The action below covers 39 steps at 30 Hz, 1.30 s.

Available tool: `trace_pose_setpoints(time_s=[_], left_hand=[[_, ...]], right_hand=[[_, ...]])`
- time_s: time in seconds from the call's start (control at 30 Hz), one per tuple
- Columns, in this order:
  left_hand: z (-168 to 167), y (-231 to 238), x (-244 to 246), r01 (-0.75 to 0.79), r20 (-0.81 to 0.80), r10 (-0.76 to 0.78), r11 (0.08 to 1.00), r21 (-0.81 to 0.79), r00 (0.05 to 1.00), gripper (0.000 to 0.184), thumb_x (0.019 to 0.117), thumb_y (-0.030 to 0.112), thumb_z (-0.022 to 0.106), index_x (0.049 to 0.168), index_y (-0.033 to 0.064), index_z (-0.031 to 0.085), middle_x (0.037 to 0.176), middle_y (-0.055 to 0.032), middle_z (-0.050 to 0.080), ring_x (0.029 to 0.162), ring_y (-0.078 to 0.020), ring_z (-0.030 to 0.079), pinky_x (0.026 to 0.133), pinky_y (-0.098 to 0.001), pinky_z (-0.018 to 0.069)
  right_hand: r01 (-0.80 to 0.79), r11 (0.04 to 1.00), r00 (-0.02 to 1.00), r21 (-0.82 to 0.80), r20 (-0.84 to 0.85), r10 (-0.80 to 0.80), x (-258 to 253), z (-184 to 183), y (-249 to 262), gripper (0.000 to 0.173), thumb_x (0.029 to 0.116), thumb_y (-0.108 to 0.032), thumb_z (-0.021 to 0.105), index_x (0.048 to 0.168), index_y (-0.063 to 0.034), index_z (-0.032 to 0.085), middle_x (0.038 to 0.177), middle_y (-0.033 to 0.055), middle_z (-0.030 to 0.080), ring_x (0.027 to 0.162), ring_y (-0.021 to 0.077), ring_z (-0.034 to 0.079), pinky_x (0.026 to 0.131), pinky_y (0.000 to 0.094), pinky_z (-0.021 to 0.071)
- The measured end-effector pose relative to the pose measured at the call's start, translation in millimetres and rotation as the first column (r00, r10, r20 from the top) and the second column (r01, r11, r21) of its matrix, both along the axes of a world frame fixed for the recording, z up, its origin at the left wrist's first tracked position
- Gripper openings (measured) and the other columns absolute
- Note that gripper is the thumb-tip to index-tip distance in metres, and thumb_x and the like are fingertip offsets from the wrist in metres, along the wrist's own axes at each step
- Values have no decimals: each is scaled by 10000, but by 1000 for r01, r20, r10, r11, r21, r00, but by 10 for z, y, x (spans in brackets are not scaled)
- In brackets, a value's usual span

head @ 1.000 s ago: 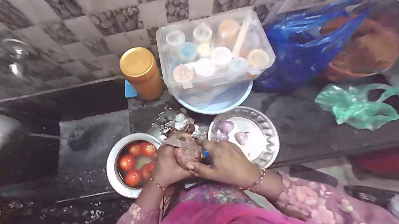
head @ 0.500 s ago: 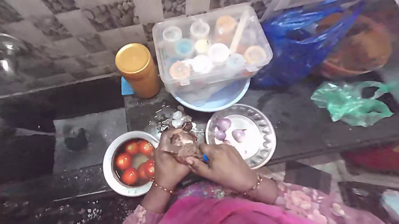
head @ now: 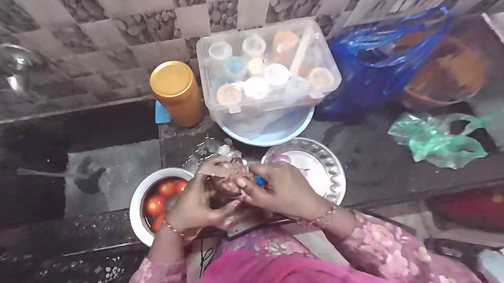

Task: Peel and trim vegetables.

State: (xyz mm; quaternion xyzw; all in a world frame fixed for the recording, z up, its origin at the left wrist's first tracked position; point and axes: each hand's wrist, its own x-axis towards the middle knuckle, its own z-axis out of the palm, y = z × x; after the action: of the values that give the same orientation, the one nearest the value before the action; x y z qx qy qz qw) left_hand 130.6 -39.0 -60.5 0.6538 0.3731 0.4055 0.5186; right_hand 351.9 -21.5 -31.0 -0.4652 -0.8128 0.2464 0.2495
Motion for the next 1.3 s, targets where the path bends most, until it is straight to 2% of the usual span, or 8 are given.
trace_pose_setpoints(time_s=[0.13,0.33,0.43,0.53,0.67,0.77,1.1,1.3], left_hand=[[90,17,-108,93,261,-45,980,-176,964,722,698,-27,801,1321,122,468,1148,99,684,946,-25,704,831,-234,615],[98,-43,89,-284,247,413,858,-427,877,842,534,-179,743,1299,36,468,1038,12,676,909,-69,687,793,-254,601],[59,-61,62,-163,479,372,892,-422,795,892,512,-60,796,1315,108,444,1095,34,692,953,-82,697,807,-271,605],[-23,-93,58,11,770,295,931,-365,565,738,752,262,867,1389,132,519,1224,-39,677,1061,-152,685,882,-308,585],[120,-54,181,52,819,439,870,-490,370,637,1013,585,270,1403,128,485,1231,-93,661,1084,-207,674,873,-368,586],[280,38,219,-18,713,622,757,-653,322,815,991,658,-32,1383,156,476,1177,-76,667,1065,-208,670,868,-393,579],[199,224,169,-294,571,796,605,-740,201,340,1122,356,278,1307,174,498,1128,-65,686,1011,-213,709,856,-354,602],[137,177,5,-412,579,794,598,-688,185,301,1114,322,336,1301,142,487,1180,-79,651,1047,-225,687,894,-353,584]], right_hand=[[-3,998,998,55,-55,6,-26,9,104,504,980,-514,528,719,-96,631,542,8,501,498,160,531,463,389,413],[-12,917,1000,400,1,12,-150,-29,53,537,988,-534,524,692,-94,607,523,27,497,458,195,526,416,373,375],[-12,887,1000,462,15,6,-187,-152,44,573,1003,-557,477,701,-88,611,541,44,533,471,209,559,413,380,398],[15,874,1000,487,-17,-8,-211,-232,70,594,1001,-573,476,683,-87,599,536,43,530,464,198,548,415,367,399],[-42,857,997,514,-39,73,-253,-338,21,597,1014,-569,454,683,-89,581,534,48,527,465,199,551,419,364,409],[-85,871,992,483,-38,118,-237,-420,-81,594,1019,-565,425,692,-92,575,530,43,513,459,197,540,417,360,405],[143,988,908,59,-405,-107,-41,-588,-142,475,1035,-411,511,852,-5,675,665,-13,611,615,-37,563,603,161,496],[351,936,909,35,227,-349,-222,-596,148,487,999,-475,530,920,-36,725,735,157,692,697,367,703,606,577,524]])
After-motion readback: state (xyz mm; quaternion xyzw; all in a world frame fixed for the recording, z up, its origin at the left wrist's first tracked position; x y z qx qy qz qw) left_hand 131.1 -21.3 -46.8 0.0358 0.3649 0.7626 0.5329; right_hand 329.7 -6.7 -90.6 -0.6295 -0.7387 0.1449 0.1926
